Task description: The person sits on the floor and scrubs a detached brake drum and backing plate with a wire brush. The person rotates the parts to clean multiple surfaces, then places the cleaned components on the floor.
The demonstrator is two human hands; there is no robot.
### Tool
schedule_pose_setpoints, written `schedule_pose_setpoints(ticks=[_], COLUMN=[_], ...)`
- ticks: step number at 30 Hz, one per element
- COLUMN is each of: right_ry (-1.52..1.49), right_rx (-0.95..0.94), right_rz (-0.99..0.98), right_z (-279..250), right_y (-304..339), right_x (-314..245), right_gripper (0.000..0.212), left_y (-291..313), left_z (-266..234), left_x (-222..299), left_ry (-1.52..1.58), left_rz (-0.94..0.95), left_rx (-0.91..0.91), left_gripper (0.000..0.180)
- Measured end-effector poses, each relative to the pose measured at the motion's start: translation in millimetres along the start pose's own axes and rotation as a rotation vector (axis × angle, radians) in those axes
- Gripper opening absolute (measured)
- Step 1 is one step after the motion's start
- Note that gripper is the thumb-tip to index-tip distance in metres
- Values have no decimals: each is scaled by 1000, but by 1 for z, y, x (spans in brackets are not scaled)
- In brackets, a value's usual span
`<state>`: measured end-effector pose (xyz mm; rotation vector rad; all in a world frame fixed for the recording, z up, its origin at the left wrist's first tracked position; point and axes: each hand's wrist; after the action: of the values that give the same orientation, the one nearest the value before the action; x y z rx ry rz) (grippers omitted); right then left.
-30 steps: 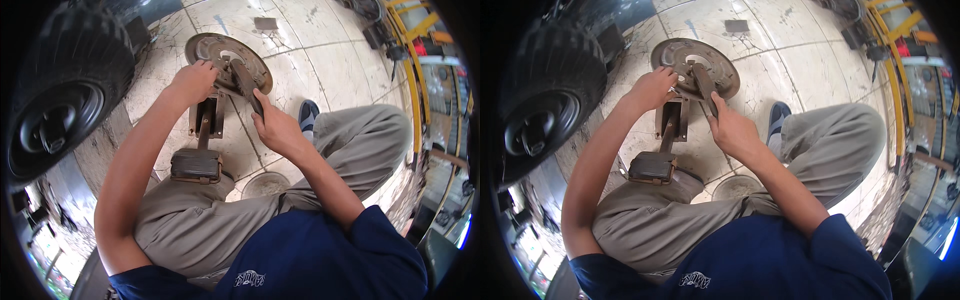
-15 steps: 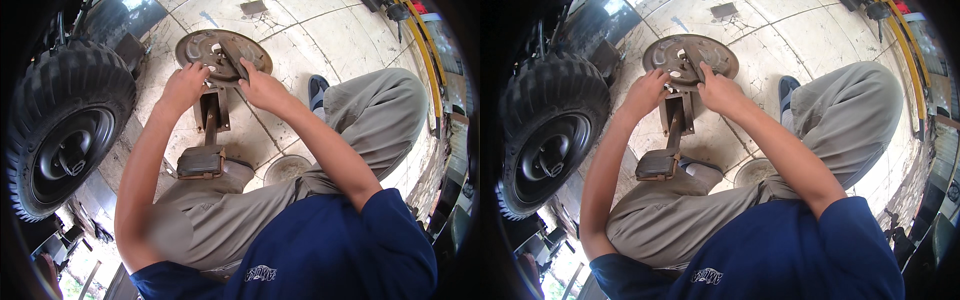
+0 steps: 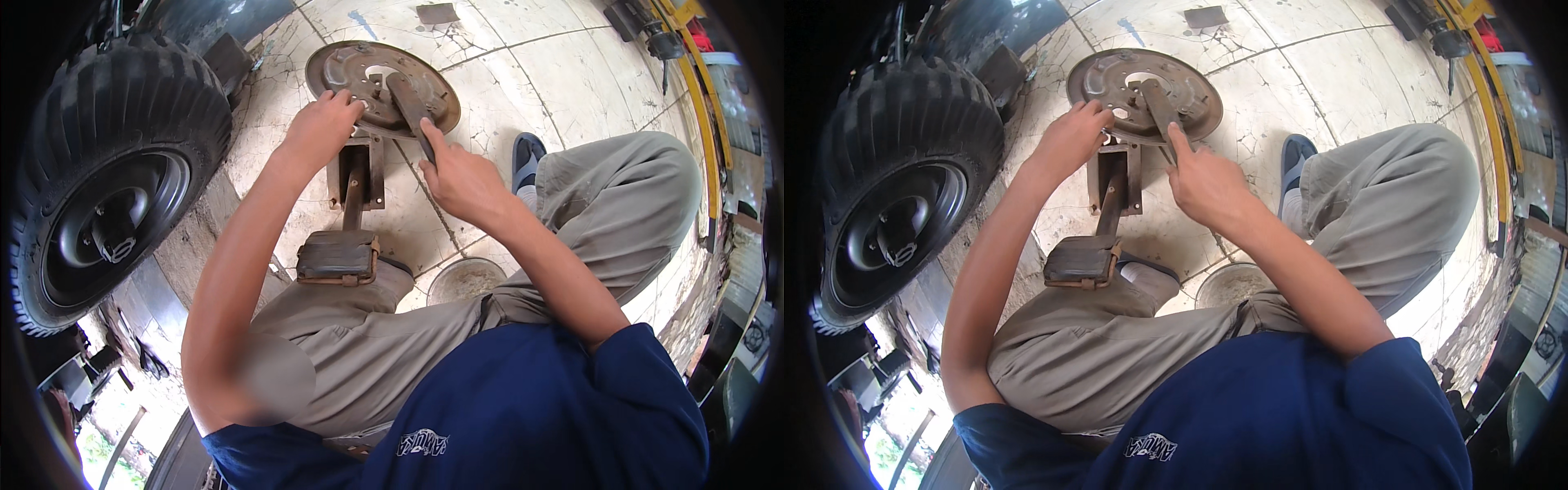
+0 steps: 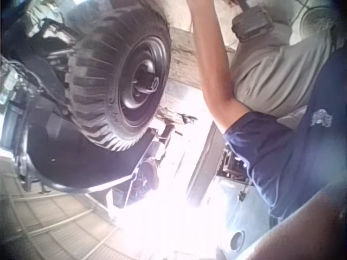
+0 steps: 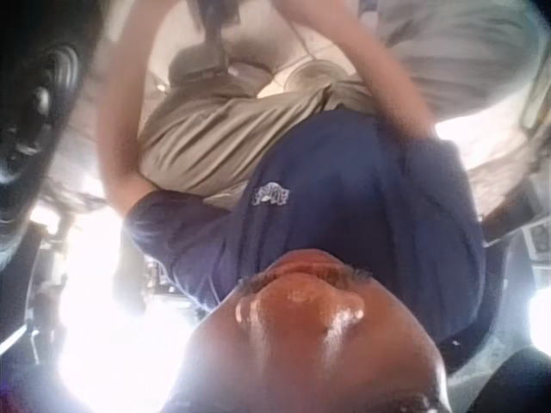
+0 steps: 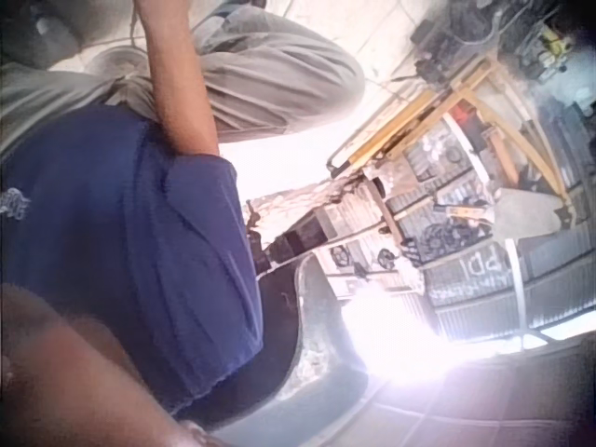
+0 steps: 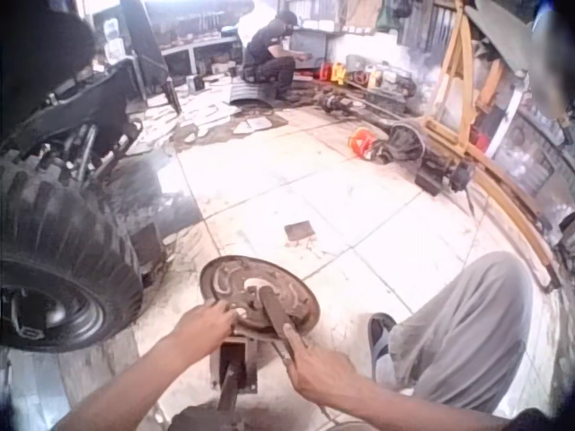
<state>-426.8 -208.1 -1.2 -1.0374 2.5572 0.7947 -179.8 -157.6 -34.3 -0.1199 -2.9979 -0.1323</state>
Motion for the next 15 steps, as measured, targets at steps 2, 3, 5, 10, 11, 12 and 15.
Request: schedule_pose_setpoints(ticks=[2, 3, 5, 10, 11, 12, 15], right_ry=[-50, -74, -86, -52, -29, -8, -75], right_rx=[63, 95, 64, 15, 37, 59, 79], right_rz=[-15, -19, 8, -49, -59, -70, -24], right_z=[4, 5, 0, 1, 4, 10, 5], right_y=[-23, -38, -55, -8, -10, -16, -53], right_x=[8, 13, 11, 6, 5, 2, -3], right_gripper=[63, 63, 62, 64, 64, 64, 64], left_y=[-6, -8, -5, -2, -2, -2, -8], left_z=[-5, -2, 3, 10, 9, 9, 4], left_x=[6, 7, 4, 3, 3, 4, 4], left_ry=[-31, -30, -31, -37, -38, -53, -100], left_rz=[2, 7, -17, -71, -74, -75, -37], left_rx=[-7, 2, 29, 18, 3, 3, -12], left_gripper=[24, 23, 20, 22, 22, 23, 25])
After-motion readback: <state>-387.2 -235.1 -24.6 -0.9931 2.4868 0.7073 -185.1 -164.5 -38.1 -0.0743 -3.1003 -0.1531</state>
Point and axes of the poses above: each hand's wrist, its own y-axis away from the middle knuckle, its own z-axis out of the palm, x = y × z, and after that the axes turned 4 degrees about -z, right-handed
